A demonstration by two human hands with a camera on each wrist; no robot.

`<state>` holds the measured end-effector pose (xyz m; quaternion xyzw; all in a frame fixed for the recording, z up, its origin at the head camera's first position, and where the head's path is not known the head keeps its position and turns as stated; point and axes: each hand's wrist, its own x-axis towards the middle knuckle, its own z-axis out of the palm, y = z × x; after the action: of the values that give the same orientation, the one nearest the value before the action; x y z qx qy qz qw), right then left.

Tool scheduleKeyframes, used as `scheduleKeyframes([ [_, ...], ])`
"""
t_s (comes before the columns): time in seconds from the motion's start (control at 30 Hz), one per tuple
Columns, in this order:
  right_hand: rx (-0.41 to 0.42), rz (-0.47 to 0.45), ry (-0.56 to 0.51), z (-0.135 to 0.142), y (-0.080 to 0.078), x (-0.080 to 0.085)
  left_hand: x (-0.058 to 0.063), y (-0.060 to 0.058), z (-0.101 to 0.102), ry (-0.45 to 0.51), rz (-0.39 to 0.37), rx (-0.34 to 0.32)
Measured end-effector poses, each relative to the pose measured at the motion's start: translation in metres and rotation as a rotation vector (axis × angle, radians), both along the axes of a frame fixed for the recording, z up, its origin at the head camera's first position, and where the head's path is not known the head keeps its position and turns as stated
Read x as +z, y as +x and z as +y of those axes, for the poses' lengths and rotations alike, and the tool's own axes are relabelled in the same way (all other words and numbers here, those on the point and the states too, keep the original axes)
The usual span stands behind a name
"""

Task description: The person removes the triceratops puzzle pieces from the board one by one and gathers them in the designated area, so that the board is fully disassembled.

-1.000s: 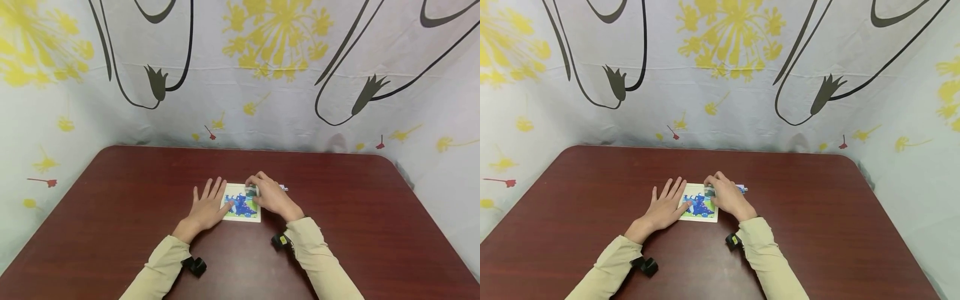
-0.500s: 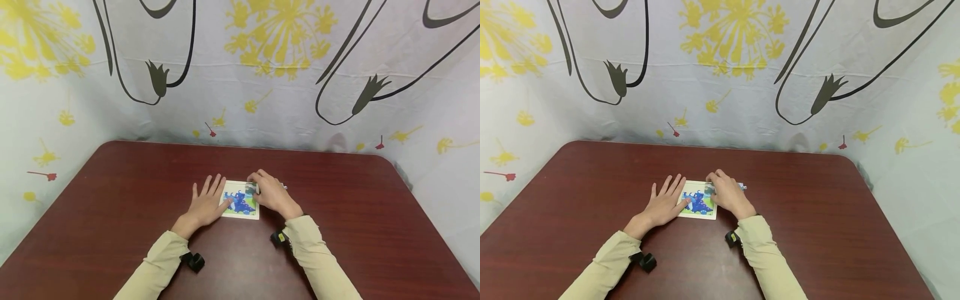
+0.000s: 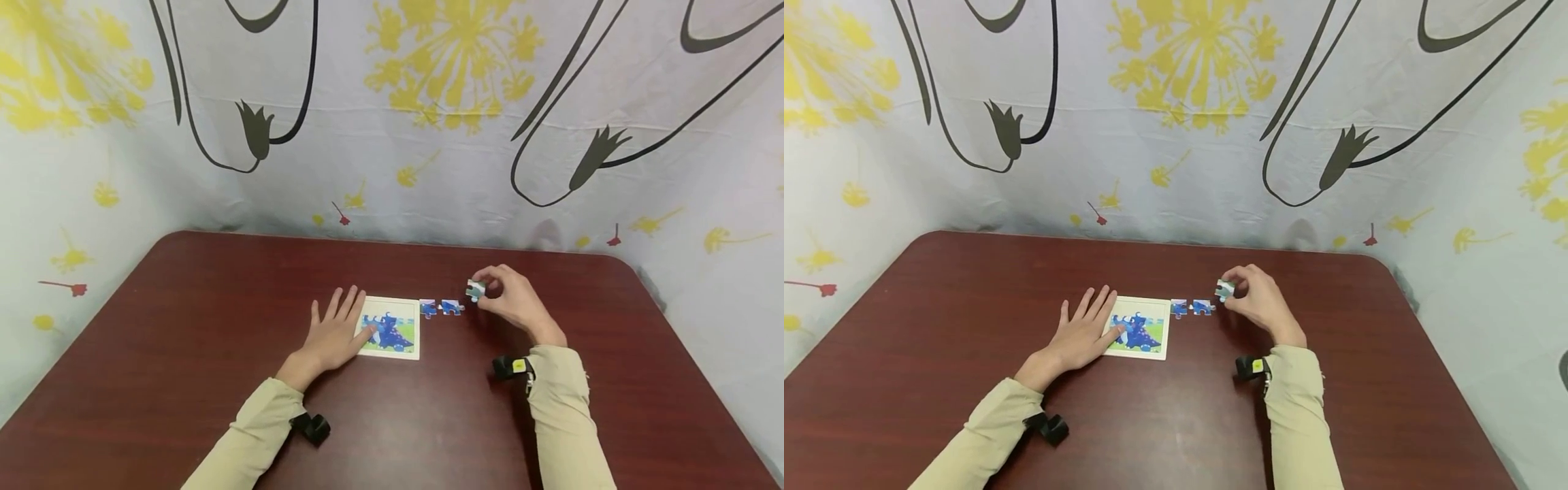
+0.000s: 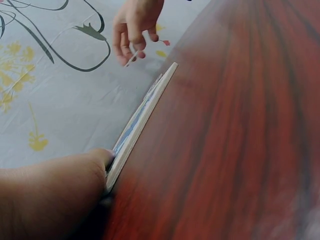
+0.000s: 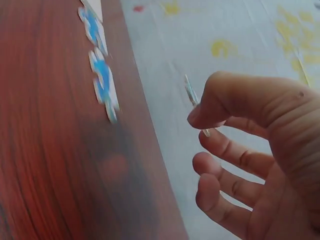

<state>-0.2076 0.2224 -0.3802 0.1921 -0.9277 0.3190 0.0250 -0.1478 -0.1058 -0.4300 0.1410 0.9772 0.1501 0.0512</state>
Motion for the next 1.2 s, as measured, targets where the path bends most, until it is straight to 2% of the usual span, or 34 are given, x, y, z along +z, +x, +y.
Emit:
scheduleKeyframes([
  [0.2,-0.006,-0.131,0.02,0.012,0.001,-0.008,-0.001,0.0,-0.001,0.003,0.0,-0.003],
  [0.3,0.003,-0.169,0.042,0.013,0.0,-0.011,-0.001,-0.003,0.001,0.0,-0.006,-0.011],
  [0.47,0.009,-0.196,0.055,0.01,-0.001,-0.015,0.0,-0.001,0.0,0.0,-0.008,-0.003],
  [0.83,0.007,-0.255,0.016,0.008,0.0,-0.016,0.0,0.0,0.0,0.017,-0.012,0.003],
  [1.2,0.02,-0.233,-0.007,0.01,-0.002,-0.02,0.001,0.0,0.001,0.018,-0.004,0.01],
])
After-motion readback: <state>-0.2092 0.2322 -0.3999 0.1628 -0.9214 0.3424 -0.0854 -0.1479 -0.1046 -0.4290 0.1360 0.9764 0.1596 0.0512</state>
